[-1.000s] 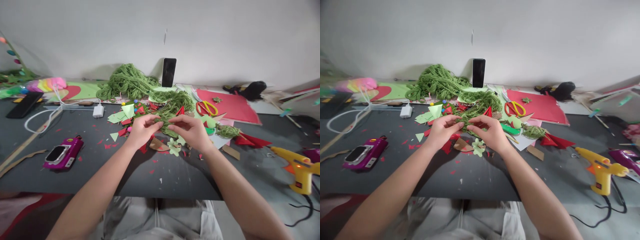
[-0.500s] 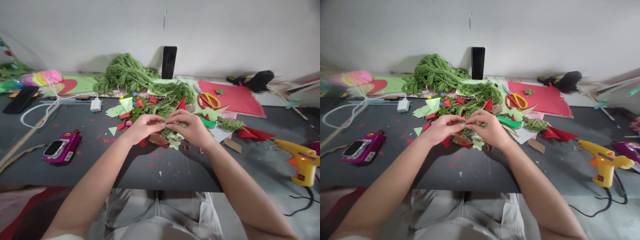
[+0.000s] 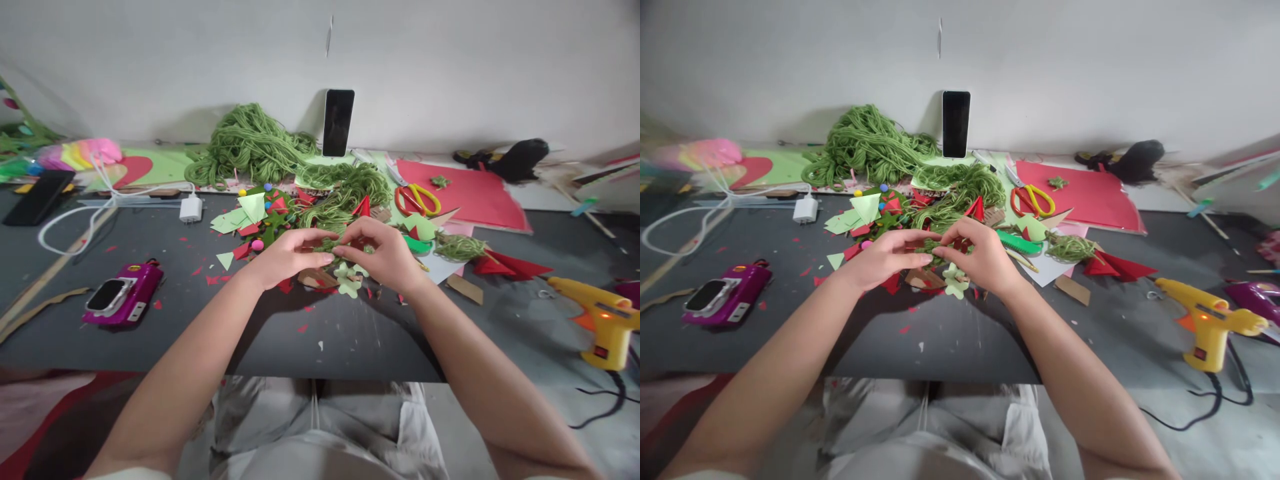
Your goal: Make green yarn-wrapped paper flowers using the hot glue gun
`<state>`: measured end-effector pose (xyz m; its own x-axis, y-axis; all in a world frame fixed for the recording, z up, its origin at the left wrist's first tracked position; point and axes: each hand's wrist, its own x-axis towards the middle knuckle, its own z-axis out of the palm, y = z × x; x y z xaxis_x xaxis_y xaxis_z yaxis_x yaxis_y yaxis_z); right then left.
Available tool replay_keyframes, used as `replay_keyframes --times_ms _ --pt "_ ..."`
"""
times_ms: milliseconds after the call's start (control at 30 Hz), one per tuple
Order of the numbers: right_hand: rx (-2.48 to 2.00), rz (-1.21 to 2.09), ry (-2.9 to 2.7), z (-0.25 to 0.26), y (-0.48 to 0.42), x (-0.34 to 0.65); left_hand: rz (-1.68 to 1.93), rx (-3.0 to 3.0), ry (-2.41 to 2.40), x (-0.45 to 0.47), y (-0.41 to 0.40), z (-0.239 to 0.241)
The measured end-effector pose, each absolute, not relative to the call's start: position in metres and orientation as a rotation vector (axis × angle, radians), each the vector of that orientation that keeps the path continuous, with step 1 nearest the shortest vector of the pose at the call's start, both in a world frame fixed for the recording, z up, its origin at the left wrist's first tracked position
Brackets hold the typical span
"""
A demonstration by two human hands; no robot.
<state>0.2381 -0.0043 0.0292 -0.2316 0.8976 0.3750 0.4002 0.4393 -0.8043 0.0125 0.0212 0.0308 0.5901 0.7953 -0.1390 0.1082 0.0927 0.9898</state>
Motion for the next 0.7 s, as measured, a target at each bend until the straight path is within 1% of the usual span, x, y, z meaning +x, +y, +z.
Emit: replay_keyframes --times_ms 133,300,500,633,700 --pt "-1.089 0.733 -1.816 0.0282 -0.0043 0.2373 0.629 1.538 0.928 0.0151 0.0206 0.0324" --pt "-1.048 0.769 -1.858 0.0286 -0.0036 0.2398 0.613 1.506 0.975 0.0151 0.0221 0.0307" --pt "-0.926 0.682 -1.985 0.0309 -0.0054 0.2377 0.636 1.525 1.009 0.0170 0.0219 0.0283" --pt "-0.960 0.621 -2.026 0.0280 -0.0043 0.2373 0.634 1.550 1.009 0.0175 0.0213 0.0277" --pt "-0.998 0.667 -2.011 0.0255 -0.0037 0.2370 0.644 1.589 0.951 0.0171 0.0218 0.0273"
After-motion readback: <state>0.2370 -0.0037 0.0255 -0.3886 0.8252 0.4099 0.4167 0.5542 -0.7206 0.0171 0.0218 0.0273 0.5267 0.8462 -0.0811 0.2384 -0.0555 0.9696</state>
